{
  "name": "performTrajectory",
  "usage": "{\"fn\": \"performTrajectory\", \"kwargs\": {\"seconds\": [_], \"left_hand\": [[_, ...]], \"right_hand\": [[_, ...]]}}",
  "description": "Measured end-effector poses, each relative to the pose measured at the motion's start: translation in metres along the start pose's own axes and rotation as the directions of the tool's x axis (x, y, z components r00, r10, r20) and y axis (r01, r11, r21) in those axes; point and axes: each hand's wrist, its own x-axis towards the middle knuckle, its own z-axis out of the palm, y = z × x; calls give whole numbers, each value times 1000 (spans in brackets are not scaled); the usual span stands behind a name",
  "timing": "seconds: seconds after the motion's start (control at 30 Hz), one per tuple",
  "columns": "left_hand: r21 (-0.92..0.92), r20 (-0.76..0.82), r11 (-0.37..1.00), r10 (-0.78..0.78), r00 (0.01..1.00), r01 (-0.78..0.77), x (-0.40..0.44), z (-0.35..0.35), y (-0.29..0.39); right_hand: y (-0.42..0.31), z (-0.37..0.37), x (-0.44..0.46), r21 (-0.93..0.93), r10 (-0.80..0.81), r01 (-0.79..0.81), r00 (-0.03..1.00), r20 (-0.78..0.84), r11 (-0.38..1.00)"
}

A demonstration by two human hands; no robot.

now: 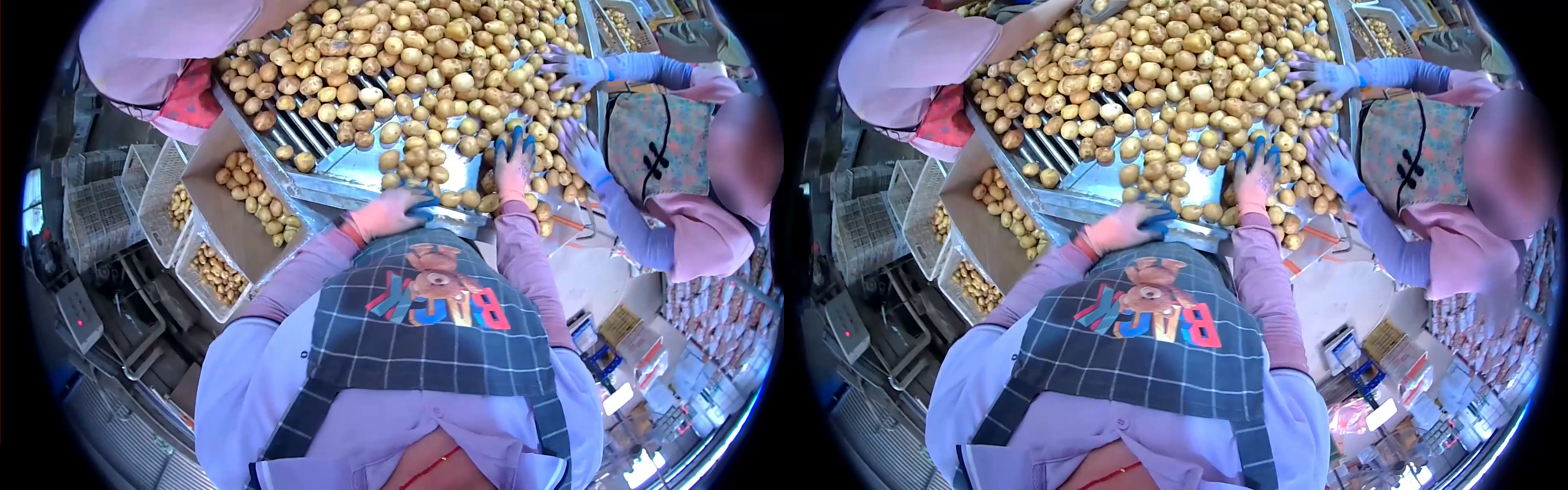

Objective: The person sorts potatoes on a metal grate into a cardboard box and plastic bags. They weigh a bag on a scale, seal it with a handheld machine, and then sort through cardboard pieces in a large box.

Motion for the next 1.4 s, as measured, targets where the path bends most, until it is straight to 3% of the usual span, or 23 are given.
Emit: {"fn": "performTrajectory", "kwargs": {"seconds": [0.03, 0.07, 0.13, 0.17, 0.2, 0.27, 0.3, 0.37, 0.4, 0.47, 0.5, 0.6, 0.63, 0.67, 0.8, 0.87, 0.93, 1.0, 1.07, 1.13, 1.2, 1.33, 1.4], "left_hand": [[-89, 100, 994, -54, 994, 63, 0, -38, 25], [106, -220, 992, 94, 971, -72, 2, -40, -7], [203, -627, 977, 83, 775, 60, 21, -93, -45], [246, -803, 967, 161, 574, 72, 26, -134, -29], [120, -881, 922, -72, 468, 367, 33, -154, -52], [634, -733, 495, 140, 666, 594, 50, -179, -229], [319, -850, 658, -120, 513, 682, 59, -144, -149], [513, -649, 599, -199, 735, 615, 59, -96, -108], [555, -647, 554, -181, 740, 621, 55, -70, -59], [583, -543, 627, -172, 822, 516, 40, -28, -39], [700, -434, 614, -39, 900, 364, 30, -17, -27], [316, -271, 943, -16, 962, 105, -5, -23, -50], [193, -392, 974, -34, 919, 118, -18, -34, -44], [62, -513, 991, -68, 856, 116, -28, -45, -39], [175, -817, 915, -71, 572, 363, -53, -82, -74], [144, -773, 882, -183, 607, 449, -40, -71, -89], [148, -478, 915, -267, 837, 376, -13, -52, -54], [455, -437, 786, -213, 874, 419, 8, -36, -26], [147, -446, 943, -206, 871, 298, 13, -28, -42], [-151, -496, 973, -227, 838, 174, 6, -55, -37], [17, -762, 993, -62, 644, 115, 5, -90, -54], [29, -928, 924, -117, 354, 381, 10, -163, -115], [90, -846, 932, -114, 521, 350, 21, -182, -106]], "right_hand": [[0, 4, -8, 169, -38, 16, 991, 127, 985], [-3, -3, -35, 177, -47, -45, 874, 484, 983], [-24, -36, -76, 237, -452, 385, 769, 452, 892], [-13, -49, -87, 202, -462, 423, 714, 527, 884], [0, -60, -94, 175, -470, 467, 649, 598, 867], [21, -72, -88, 156, -419, 403, 728, 543, 902], [27, -69, -81, 202, -317, 246, 781, 539, 948], [11, -73, -53, 71, -10, -28, 875, 484, 997], [9, -63, -39, 195, 16, -80, 950, 312, 978], [-15, -40, -18, 276, -89, 82, 996, 12, 958], [-36, -39, -14, 322, -277, 224, 952, 127, 920], [-28, -42, -19, 168, -620, 627, 623, 478, 760], [-10, -50, -2, 63, -524, 636, 570, 632, 769], [16, -45, 10, 26, -513, 607, 648, 563, 795], [19, -33, 73, 90, -410, 421, 774, 482, 903], [-33, -26, 121, 40, -222, 218, 956, 192, 975], [-67, 3, 167, 188, -165, 140, 978, 126, 972], [-101, 38, 172, 318, -35, -54, 963, 266, 947], [-119, 51, 132, 81, -193, 178, 948, 253, 981], [-114, 23, 93, -8, -401, 442, 820, 409, 897], [-85, 2, 68, 103, -541, 554, 729, 418, 826], [-34, -5, 107, -266, -377, 528, 805, 458, 806], [-11, 6, 135, -224, -30, 112, 940, 341, 968]]}}
